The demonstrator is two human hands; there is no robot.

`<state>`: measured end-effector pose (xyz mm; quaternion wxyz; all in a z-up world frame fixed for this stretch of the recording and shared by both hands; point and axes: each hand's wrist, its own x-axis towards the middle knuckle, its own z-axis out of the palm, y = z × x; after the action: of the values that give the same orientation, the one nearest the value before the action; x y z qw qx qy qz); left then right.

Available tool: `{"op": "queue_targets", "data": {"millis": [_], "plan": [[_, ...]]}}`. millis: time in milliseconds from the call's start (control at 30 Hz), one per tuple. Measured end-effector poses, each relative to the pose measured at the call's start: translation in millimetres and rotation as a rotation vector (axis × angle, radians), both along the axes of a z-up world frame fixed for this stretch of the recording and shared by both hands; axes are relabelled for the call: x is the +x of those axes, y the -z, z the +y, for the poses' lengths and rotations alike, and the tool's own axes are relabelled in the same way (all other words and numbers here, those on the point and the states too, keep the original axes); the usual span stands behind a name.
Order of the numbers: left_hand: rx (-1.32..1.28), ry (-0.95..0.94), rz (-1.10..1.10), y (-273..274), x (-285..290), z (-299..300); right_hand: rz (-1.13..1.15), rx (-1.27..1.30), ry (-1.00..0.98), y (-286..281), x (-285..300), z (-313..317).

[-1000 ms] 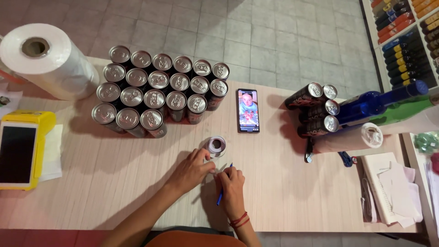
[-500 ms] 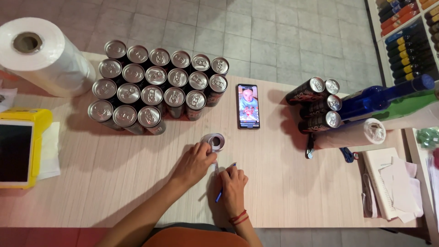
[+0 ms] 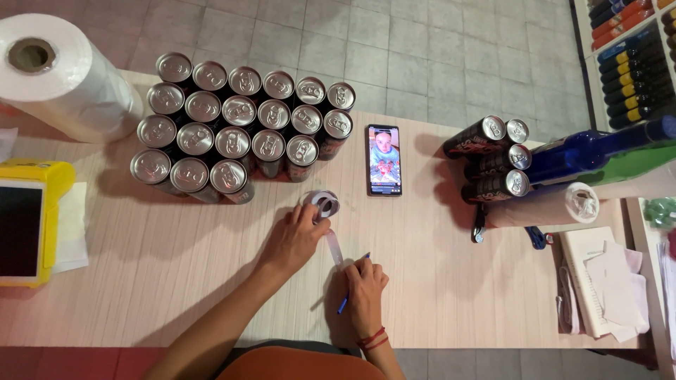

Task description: Writing information on small circular adhesive labels and applying them to the center of the lids of beverage cans.

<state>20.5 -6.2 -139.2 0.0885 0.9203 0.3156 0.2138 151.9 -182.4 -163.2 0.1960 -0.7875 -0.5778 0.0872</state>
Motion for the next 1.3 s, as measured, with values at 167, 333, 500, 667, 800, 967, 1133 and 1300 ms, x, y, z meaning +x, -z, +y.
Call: {"op": "queue_targets", "data": {"millis": [167, 333, 500, 667, 800, 967, 1133, 1300], "plan": [[-0.118, -0.019, 0.03, 2.4, 1.8, 2.8, -0.011, -0.017, 0.006, -8.9, -0.9, -3.2], [-0.159, -0.055, 0.088, 3.6, 4.6, 2.2, 0.004, -0.033, 0.007, -8.6, -3.3, -3.5], [-0.116, -0.08, 0.042, 16.3, 11.4, 2.3, -0.076, -0.036, 0.004, -4.9, -6.2, -3.9], [-0.071, -0.054, 0.05, -9.7, 3.8, 6.0, -0.055, -0.02, 0.032, -8.7, -10.4, -5.8], [0.01, -0.036, -0.028, -18.1, -3.3, 6.7, -0.068, 0.007, 0.027, -11.6, -13.6, -4.8], [-0.041, -0.014, -0.13, -7.0, -7.0, 8.0, -0.062, -0.008, 0.021, -17.7, -13.9, -4.0], [-0.046, -0.053, -0.152, -1.1, -9.4, 10.2, 0.035, 0.101, 0.078, -60.9, -32.7, 10.5], [-0.069, -0.065, -0.179, -5.9, -12.3, 11.6, 0.011, 0.097, 0.088, -59.9, -34.5, 12.5]]}}
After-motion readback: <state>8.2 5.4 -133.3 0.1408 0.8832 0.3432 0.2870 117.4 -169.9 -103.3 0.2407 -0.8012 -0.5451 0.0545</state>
